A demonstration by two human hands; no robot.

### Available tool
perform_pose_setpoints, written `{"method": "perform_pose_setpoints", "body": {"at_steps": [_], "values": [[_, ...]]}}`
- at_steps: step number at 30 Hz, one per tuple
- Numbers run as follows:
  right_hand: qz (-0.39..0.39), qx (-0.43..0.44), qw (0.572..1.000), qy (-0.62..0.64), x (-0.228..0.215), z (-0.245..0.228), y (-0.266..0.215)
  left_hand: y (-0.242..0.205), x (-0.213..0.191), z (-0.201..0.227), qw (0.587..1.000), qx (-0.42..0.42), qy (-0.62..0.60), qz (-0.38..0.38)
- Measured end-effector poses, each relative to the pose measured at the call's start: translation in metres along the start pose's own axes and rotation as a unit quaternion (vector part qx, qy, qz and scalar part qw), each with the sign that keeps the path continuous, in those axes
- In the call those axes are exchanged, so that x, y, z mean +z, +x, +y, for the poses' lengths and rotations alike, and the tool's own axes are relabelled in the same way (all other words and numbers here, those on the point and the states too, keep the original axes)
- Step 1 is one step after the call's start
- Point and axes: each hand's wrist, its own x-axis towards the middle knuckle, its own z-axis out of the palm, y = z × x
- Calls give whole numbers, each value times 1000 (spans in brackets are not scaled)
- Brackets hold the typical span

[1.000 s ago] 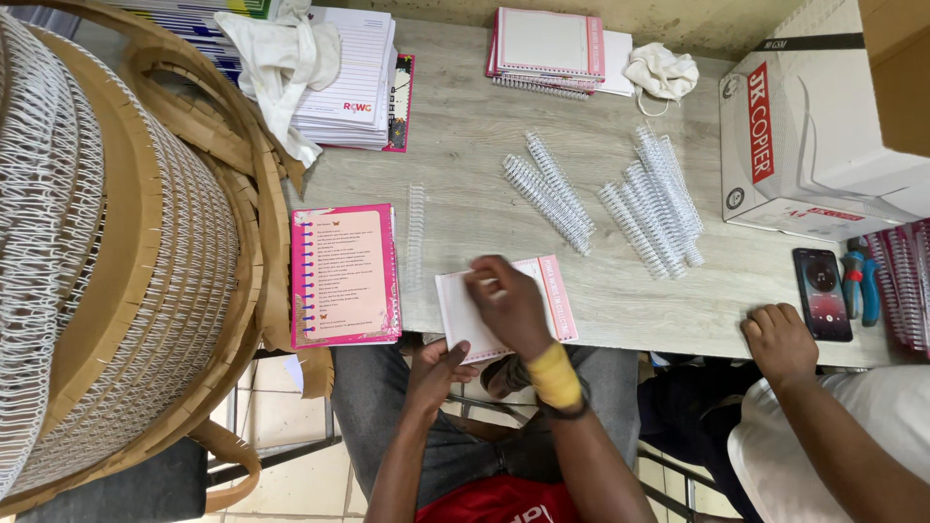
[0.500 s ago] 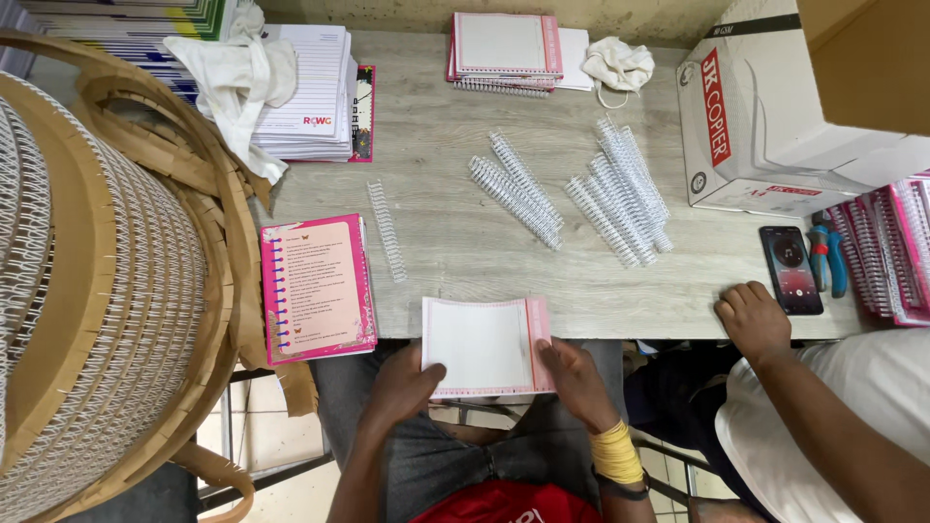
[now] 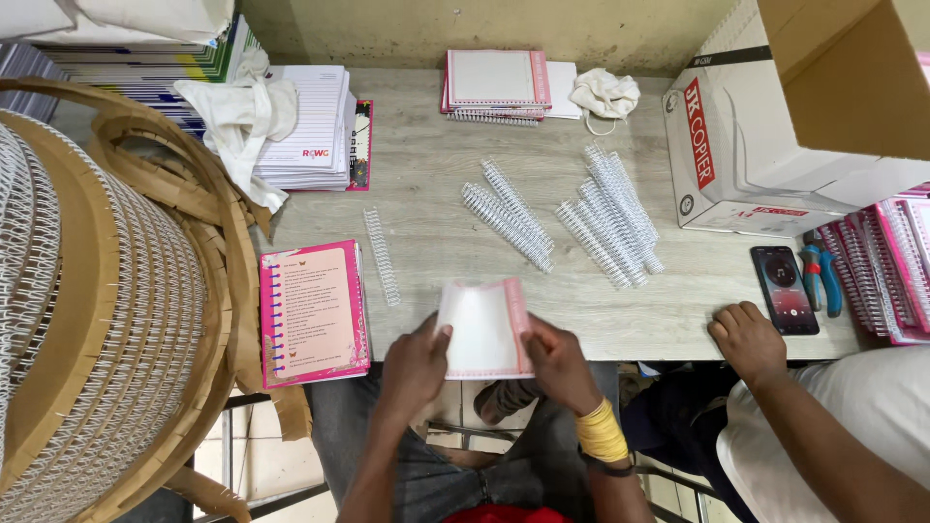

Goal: The person assembles spiral-bound notebooks by inserting metal wire spirals into the punched holes of pink-covered paper stacks. They handle the notebooks and spirals by hand, aligning the binding and stacking the finished items on the table.

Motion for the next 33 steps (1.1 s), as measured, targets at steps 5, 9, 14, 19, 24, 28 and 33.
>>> {"method": "perform_pose_setpoints", "body": {"at_steps": [5, 9, 14, 19, 24, 28, 33], "values": [[101, -111, 971, 184, -21, -6, 19, 26, -11, -18, 949, 131, -285, -12], [112, -135, 955, 240, -6, 18, 20, 34, 11, -27, 932, 211, -285, 67], [130, -137, 939, 288, -2, 46, 24, 43, 37, -38, 928, 197, -293, 120], [109, -162, 940, 281, -9, -2, 25, 47, 28, -27, 926, 205, -298, 105], [84, -177, 954, 225, -9, 2, 25, 46, 27, -23, 923, 198, -315, 94], [101, -188, 954, 213, -13, -11, 24, 48, 26, -25, 919, 207, -318, 106], [80, -160, 960, 216, -7, 6, 32, 55, 31, -30, 927, 185, -311, 101]]}}
